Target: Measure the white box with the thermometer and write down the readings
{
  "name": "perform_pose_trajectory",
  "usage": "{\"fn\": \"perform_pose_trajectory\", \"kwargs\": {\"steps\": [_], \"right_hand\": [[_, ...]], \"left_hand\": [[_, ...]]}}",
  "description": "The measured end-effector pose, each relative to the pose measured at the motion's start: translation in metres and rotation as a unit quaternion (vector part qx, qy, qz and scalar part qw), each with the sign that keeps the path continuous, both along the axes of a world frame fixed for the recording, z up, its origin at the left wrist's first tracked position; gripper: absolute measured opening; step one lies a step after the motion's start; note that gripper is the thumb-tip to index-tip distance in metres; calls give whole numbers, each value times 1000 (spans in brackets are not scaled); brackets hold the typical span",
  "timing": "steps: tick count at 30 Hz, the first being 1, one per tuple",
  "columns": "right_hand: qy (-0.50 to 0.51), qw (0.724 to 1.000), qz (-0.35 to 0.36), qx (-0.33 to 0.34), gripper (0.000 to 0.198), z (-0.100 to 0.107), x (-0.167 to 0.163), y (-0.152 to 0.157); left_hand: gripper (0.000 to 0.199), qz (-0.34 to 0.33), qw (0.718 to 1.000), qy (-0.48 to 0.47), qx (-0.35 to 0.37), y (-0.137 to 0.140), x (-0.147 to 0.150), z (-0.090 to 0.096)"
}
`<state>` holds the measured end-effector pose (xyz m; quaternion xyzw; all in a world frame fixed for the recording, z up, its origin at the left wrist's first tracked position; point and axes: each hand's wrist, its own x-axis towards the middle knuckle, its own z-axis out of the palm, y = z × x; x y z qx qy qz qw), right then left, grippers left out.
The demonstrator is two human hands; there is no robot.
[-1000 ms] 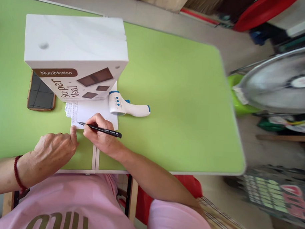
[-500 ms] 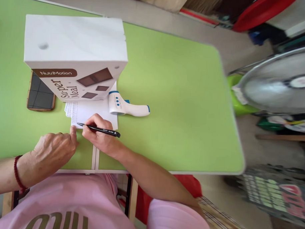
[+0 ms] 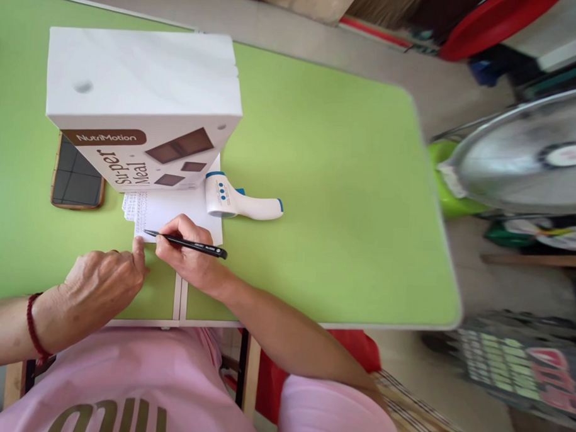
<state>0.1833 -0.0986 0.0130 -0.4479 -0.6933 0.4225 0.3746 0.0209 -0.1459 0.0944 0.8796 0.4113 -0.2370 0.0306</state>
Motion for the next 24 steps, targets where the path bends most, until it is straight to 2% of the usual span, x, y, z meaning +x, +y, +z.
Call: {"fn": "perform_pose_trajectory", "kwargs": {"steps": [10,19,24], "right_hand": [[4,1000,14,11,12,2,-1,1],[-7,1000,11,14,11,3,-1,2],[-13,997,20,67,9,12,2,0]], "left_hand": [[48,-3,999,-18,32,-2,-1,-1],[58,-5,1000,17,-11,-1,0,-1],[60,3,999,26,-35,1,2,0]]}}
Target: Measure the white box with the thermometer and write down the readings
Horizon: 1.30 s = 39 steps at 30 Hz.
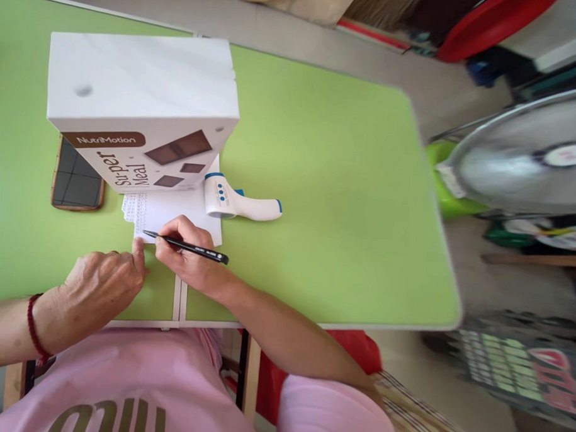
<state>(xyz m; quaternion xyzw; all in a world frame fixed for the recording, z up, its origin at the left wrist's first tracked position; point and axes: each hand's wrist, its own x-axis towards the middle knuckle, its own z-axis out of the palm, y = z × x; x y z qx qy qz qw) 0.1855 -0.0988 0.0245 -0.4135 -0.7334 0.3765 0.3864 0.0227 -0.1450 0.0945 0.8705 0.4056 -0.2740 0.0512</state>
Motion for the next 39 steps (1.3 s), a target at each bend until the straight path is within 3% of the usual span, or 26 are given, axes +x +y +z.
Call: {"fn": "perform_pose_trajectory", "kwargs": {"steps": [4,9,14,21,24,31,35,39], "right_hand": [[-48,991,3,123,9,5,6,3],[-95,953,18,287,23,3,16,12],[-163,911,-24,378,23,12,21,12],[-164,909,-5,383,12,16,22,12],[-206,895,-15,395,15,15,23,13],[-338,867,-73,360,27,5,25,14],[-388,860,-87,319,32,4,24,14],[-392,853,-107,327,36,3,23,16]], "left_hand": [[60,6,1000,0,3,1,1,3],[61,-2,1000,-18,25,2,-3,6],[53,6,997,-53,53,7,-7,2],[25,86,994,-70,10,20,-7,-4],[18,94,991,-83,36,23,-10,-11],[18,89,986,-112,80,27,-19,-27],[21,108,986,-109,71,30,-18,-25],[23,122,987,-95,48,31,-15,-19]]}}
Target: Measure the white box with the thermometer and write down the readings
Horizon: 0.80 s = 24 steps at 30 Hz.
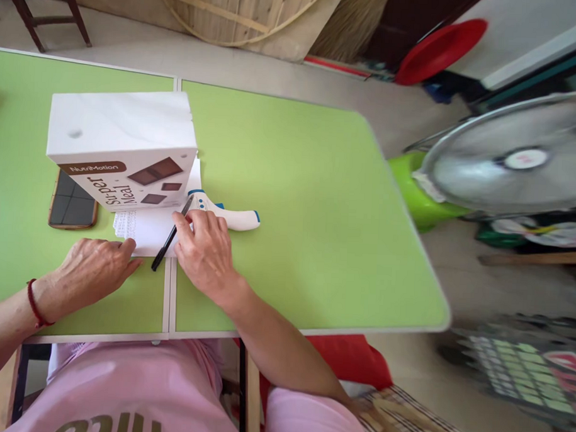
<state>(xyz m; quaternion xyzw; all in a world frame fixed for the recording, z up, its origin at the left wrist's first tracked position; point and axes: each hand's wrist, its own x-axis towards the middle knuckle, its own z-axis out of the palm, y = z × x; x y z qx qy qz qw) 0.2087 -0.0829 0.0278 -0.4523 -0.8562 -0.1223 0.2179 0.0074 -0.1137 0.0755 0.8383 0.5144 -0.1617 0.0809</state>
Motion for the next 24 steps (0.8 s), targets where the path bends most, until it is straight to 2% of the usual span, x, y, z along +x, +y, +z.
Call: {"fn": "perform_pose_trajectory", "kwargs": {"steps": [5,8,11,13,16,19,21,22,24], "right_hand": [[29,999,15,-30,35,-2,1,2],[40,993,85,-65,25,-1,2,1],[14,981,168,-99,33,-1,0,-2],[-9,974,192,-118,36,-1,-1,-4],[-27,976,167,-138,28,-3,-2,-4],[-29,980,123,-151,15,-3,0,-2],[-22,983,108,-150,18,-2,2,-1],[-17,984,105,-145,20,-1,3,-1],[-7,985,104,-138,21,0,3,-1]], "left_hand": [[29,16,1000,9,-24,1,2,5],[30,18,1000,8,-20,1,1,4],[28,15,1000,8,-13,1,-1,2],[28,14,1000,9,-10,0,-1,1],[28,15,1000,-7,7,2,-3,-1],[26,42,991,-79,101,6,-9,-5],[25,73,956,-202,202,12,-17,-7],[24,86,922,-288,245,15,-21,-7],[24,108,827,-449,321,22,-29,-7]]}}
